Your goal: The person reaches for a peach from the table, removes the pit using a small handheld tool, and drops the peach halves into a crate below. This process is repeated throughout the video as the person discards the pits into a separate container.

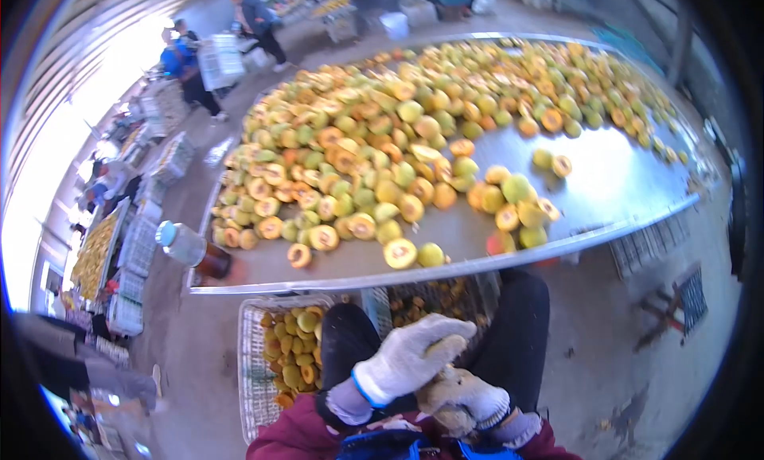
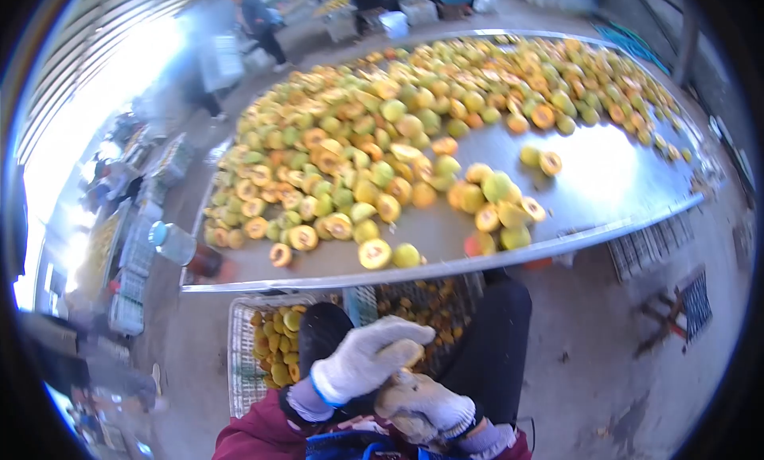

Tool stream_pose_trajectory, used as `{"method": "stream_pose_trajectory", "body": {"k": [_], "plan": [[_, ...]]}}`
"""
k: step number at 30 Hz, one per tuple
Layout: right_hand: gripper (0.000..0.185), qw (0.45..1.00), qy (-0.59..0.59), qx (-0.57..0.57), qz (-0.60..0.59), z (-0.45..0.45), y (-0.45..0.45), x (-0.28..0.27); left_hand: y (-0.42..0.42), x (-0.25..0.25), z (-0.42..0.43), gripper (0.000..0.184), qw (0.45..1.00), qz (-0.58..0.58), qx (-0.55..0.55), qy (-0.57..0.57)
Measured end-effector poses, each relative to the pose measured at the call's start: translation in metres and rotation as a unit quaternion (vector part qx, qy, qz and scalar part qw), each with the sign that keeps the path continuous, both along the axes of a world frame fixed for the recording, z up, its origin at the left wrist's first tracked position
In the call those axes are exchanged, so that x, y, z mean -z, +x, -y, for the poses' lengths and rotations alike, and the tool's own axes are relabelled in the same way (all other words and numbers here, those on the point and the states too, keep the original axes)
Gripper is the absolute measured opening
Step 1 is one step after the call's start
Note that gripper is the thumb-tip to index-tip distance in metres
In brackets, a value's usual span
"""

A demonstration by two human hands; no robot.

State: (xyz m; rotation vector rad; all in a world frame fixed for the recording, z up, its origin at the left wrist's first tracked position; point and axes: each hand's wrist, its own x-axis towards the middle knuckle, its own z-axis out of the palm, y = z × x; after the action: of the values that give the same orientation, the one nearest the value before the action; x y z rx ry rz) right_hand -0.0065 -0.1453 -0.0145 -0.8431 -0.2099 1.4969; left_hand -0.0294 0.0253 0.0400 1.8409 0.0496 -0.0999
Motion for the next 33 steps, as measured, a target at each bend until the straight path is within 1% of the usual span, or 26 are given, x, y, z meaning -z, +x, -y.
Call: {"method": "stream_pose_trajectory", "body": {"k": [2,3,4,5,6,8,9,10,12,13,14,15,16,17,19,20,22,23,24,26,27,28,30,31,32,33], "plan": [[0.024,0.996,0.013,0.091,0.018,-0.001,-0.008,0.001,-0.001,-0.014,0.004,0.025,0.998,-0.002,0.017,0.057],[0.024,0.996,0.024,0.077,0.031,0.0,-0.011,-0.005,0.0,-0.011,0.001,0.026,0.996,0.045,0.039,0.067],[0.027,0.99,0.077,0.107,-0.051,0.003,-0.016,-0.012,0.0,-0.008,-0.001,0.027,0.991,0.088,0.065,0.077],[0.031,0.973,0.127,0.135,-0.135,0.004,-0.019,-0.015,0.0,-0.008,-0.001,0.029,0.991,0.084,0.077,0.076],[0.031,0.975,0.133,0.123,-0.127,0.004,-0.022,-0.015,0.001,-0.014,-0.003,0.03,0.991,0.056,0.098,0.065],[0.032,0.953,0.155,0.182,-0.188,0.0,-0.031,-0.015,0.0,-0.021,-0.004,0.031,0.986,0.07,0.134,0.074],[0.031,0.949,0.091,0.244,-0.178,-0.007,-0.038,-0.019,-0.002,-0.024,-0.004,0.03,0.985,0.074,0.137,0.071],[0.031,0.951,0.093,0.237,-0.174,-0.005,-0.034,-0.017,-0.002,-0.02,-0.004,0.03,0.986,0.079,0.13,0.074],[0.037,0.925,0.259,0.068,-0.268,0.001,-0.023,-0.009,-0.003,-0.01,-0.005,0.03,0.982,0.132,0.135,0.012],[0.04,0.912,0.292,0.058,-0.282,-0.001,-0.026,-0.001,-0.005,-0.006,-0.005,0.029,0.982,0.129,0.134,-0.029],[0.04,0.912,0.291,0.058,-0.282,-0.005,-0.032,-0.006,-0.007,-0.001,-0.005,0.029,0.982,0.128,0.132,-0.029],[0.034,0.934,0.185,0.159,-0.259,-0.012,-0.041,-0.016,-0.008,0.005,-0.005,0.03,0.982,0.144,0.115,-0.045],[0.029,0.935,0.074,0.258,-0.23,-0.015,-0.047,-0.021,-0.009,0.009,-0.004,0.031,0.981,0.159,0.099,-0.06],[0.029,0.935,0.074,0.258,-0.23,-0.014,-0.046,-0.017,-0.007,0.005,-0.004,0.031,0.98,0.159,0.099,-0.059],[0.015,0.916,-0.016,0.253,-0.312,-0.008,-0.04,-0.002,-0.005,-0.007,-0.003,0.033,0.996,-0.058,0.06,-0.017],[0.015,0.917,-0.018,0.248,-0.311,-0.004,-0.038,-0.001,-0.006,-0.005,-0.004,0.033,0.997,-0.057,0.055,-0.018],[0.005,0.945,0.168,0.124,-0.251,-0.001,-0.03,-0.001,-0.003,0.001,-0.008,0.034,0.988,-0.095,0.075,-0.091],[0.003,0.954,0.158,0.117,-0.228,-0.003,-0.027,-0.012,-0.006,0.005,-0.008,0.034,0.981,-0.079,0.079,-0.159],[0.003,0.955,0.16,0.104,-0.225,-0.002,-0.026,-0.017,-0.008,0.02,-0.007,0.033,0.979,-0.016,0.07,-0.188],[0.004,0.955,0.148,0.136,-0.216,-0.002,-0.029,-0.017,-0.009,0.035,-0.003,0.033,0.972,-0.026,0.047,-0.228],[0.006,0.944,0.119,0.162,-0.263,0.0,-0.031,-0.01,-0.008,0.027,-0.002,0.032,0.978,-0.039,0.042,-0.198],[0.006,0.947,0.122,0.142,-0.262,0.001,-0.032,-0.004,-0.005,0.015,-0.001,0.031,0.977,-0.111,0.029,-0.182],[0.01,0.949,0.147,0.11,-0.255,0.001,-0.033,0.002,-0.004,0.031,0.002,0.031,0.986,0.042,0.039,-0.156],[0.012,0.949,0.16,0.1,-0.251,0.002,-0.033,0.004,-0.005,0.037,0.004,0.031,0.978,0.065,0.036,-0.194],[0.014,0.949,0.174,0.093,-0.248,0.002,-0.033,0.005,-0.009,0.028,0.002,0.031,0.96,-0.039,0.038,-0.273],[0.016,0.947,0.187,0.089,-0.244,0.002,-0.033,0.006,-0.016,0.018,0.009,0.03,0.954,-0.023,-0.02,-0.299]]}}
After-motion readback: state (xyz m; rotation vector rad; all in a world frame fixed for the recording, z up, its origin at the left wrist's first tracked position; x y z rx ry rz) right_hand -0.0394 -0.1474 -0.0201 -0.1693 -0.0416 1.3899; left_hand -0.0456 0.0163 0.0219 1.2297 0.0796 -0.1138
